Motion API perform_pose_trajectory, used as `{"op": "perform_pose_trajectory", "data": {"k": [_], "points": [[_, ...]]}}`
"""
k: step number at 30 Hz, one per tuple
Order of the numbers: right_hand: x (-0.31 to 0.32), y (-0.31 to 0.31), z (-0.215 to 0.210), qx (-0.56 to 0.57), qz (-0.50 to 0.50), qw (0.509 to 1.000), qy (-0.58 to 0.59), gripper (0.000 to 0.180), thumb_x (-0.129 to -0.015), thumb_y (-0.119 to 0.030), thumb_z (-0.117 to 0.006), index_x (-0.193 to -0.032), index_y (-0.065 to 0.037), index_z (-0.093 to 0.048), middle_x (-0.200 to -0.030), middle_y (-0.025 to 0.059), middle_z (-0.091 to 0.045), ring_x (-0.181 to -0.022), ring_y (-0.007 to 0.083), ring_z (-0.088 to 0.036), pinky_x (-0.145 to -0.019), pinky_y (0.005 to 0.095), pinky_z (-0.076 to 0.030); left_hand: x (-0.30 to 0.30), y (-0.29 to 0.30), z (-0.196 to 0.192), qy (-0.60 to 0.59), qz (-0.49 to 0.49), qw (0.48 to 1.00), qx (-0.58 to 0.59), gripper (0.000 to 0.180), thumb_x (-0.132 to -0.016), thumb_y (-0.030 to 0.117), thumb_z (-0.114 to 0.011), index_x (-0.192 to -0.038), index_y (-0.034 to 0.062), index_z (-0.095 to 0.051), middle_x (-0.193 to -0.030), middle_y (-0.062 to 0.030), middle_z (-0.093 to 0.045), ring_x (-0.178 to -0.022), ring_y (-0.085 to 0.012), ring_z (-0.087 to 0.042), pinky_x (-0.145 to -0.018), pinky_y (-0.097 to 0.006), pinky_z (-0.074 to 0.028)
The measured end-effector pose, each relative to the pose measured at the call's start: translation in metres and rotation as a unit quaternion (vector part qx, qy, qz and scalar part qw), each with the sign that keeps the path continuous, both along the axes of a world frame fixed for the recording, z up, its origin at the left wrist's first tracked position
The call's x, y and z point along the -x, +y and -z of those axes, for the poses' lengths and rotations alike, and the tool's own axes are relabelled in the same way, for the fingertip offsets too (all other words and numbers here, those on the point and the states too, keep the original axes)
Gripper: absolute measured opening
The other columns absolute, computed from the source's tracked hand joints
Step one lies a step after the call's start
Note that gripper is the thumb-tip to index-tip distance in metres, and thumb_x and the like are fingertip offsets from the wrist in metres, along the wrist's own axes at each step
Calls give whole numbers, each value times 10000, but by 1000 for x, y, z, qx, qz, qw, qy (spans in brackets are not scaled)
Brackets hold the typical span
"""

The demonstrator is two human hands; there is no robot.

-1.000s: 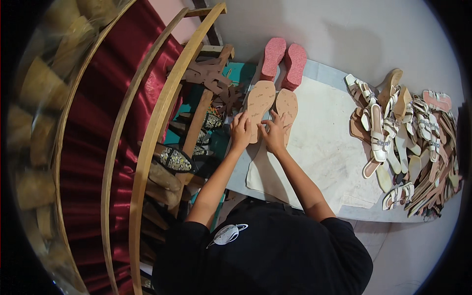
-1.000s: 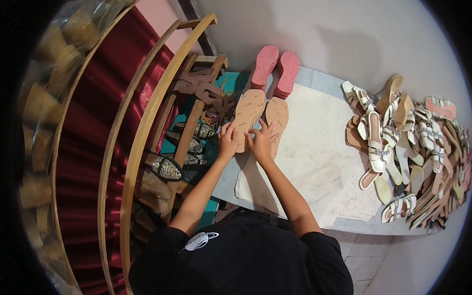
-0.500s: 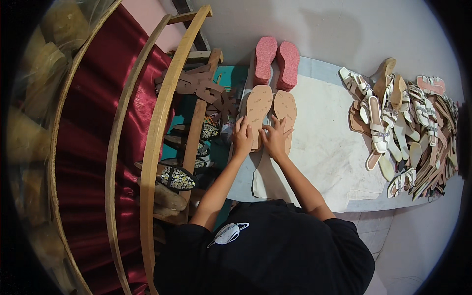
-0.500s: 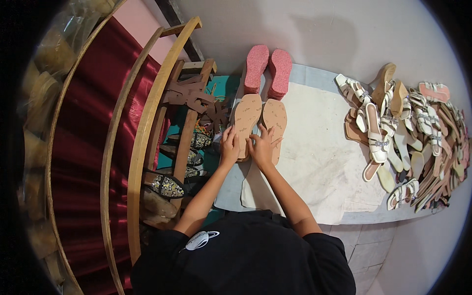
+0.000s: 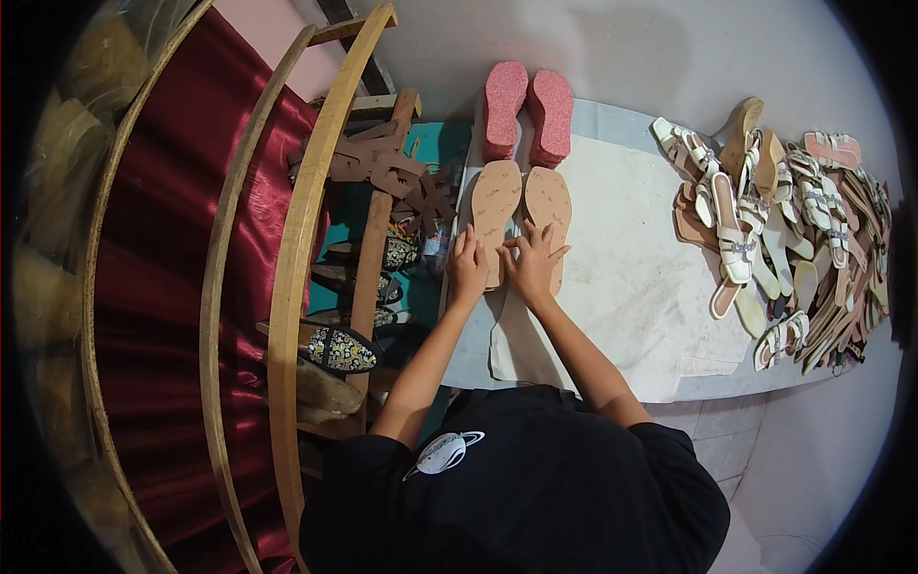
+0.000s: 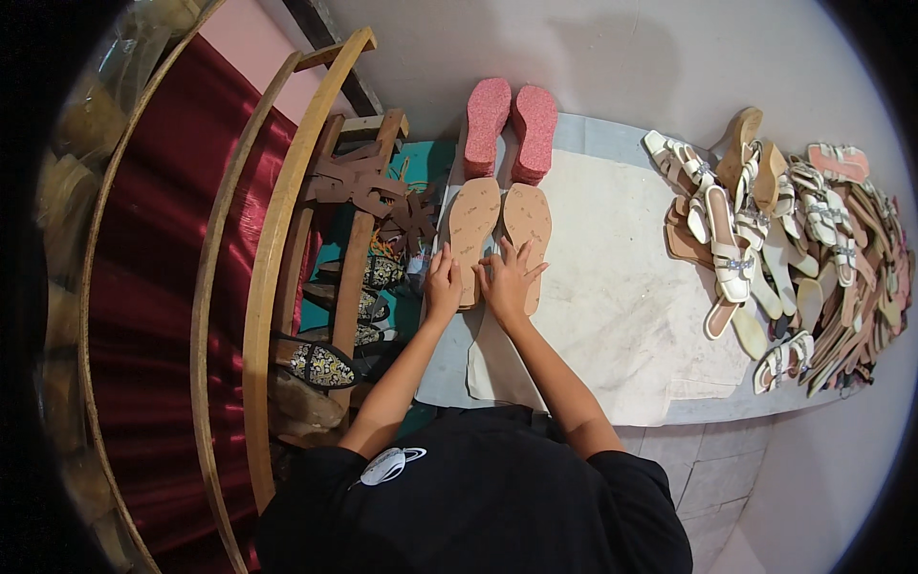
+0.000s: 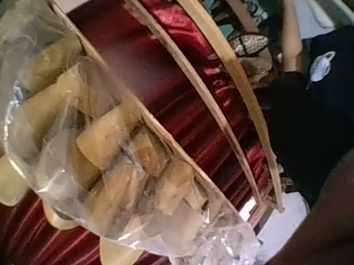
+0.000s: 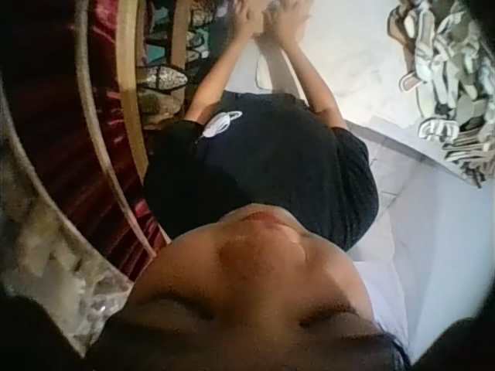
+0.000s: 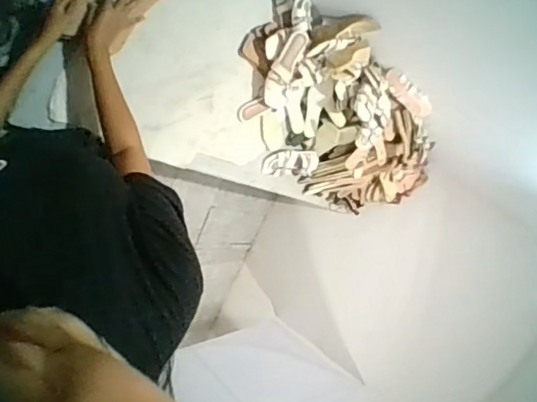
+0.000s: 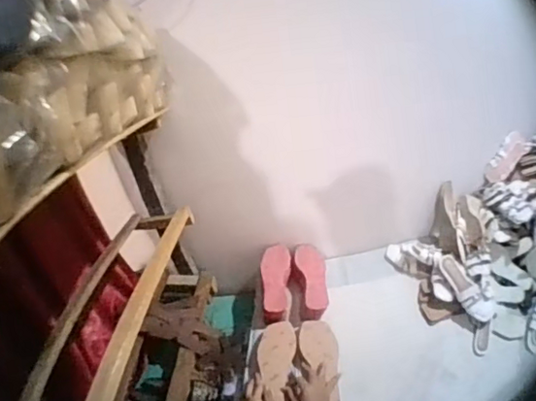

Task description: Organizing shoe soles on a worktable.

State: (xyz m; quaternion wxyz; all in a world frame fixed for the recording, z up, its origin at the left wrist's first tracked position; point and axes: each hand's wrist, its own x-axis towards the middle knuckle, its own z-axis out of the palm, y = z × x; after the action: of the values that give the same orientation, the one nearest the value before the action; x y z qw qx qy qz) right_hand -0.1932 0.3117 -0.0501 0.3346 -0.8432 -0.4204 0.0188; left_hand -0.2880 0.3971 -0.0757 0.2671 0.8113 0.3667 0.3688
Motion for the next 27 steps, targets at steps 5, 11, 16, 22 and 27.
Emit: {"op": "perform_pose_trajectory", "data": {"k": [5,11,16,22,27], "points": [[0,-3,-4,9,9,1000,-15,178,-767,-290,-640,-851,-136,-609,-1300,129,-397,-1284,456,-156,-862,763,-51,-1,-8,-11,80,-26,995,59,430,-852,242,-488,-1220,20,-466,-1203,-141,-486,-1063,-322,-479,-878,-447,-356],[-8,-46,-22,24,-2,1000,-19,256,-790,-260,-591,-1019,-145,-579,-1332,153,-331,-1278,475,-147,-882,750,-59,-16,-51,-53,159,-19,984,-74,458,-835,329,-495,-1232,102,-472,-1289,-95,-404,-1181,-294,-350,-944,-518,-211],[-28,-116,-30,2,41,999,-35,268,-795,-242,-584,-1050,-159,-577,-1339,152,-328,-1286,476,-122,-890,742,-54,-44,-107,-55,138,87,983,-78,378,-804,289,-544,-1134,106,-559,-1256,-101,-431,-1180,-277,-361,-950,-487,-212],[-62,-227,-35,2,155,987,-33,280,-804,-241,-566,-1074,-169,-585,-1340,164,-327,-1291,476,-104,-899,733,-43,-92,-206,-55,130,196,968,-90,384,-779,262,-572,-1135,120,-560,-1259,-97,-433,-1185,-262,-361,-956,-461,-211],[-93,-344,-31,12,211,977,-36,245,-810,-230,-554,-1043,-163,-588,-1266,66,-439,-1277,373,-260,-917,722,-2,-143,-312,-54,97,296,947,-74,388,-786,270,-553,-1137,105,-553,-1261,-108,-424,-1182,-282,-354,-943,-488,-214]]}}
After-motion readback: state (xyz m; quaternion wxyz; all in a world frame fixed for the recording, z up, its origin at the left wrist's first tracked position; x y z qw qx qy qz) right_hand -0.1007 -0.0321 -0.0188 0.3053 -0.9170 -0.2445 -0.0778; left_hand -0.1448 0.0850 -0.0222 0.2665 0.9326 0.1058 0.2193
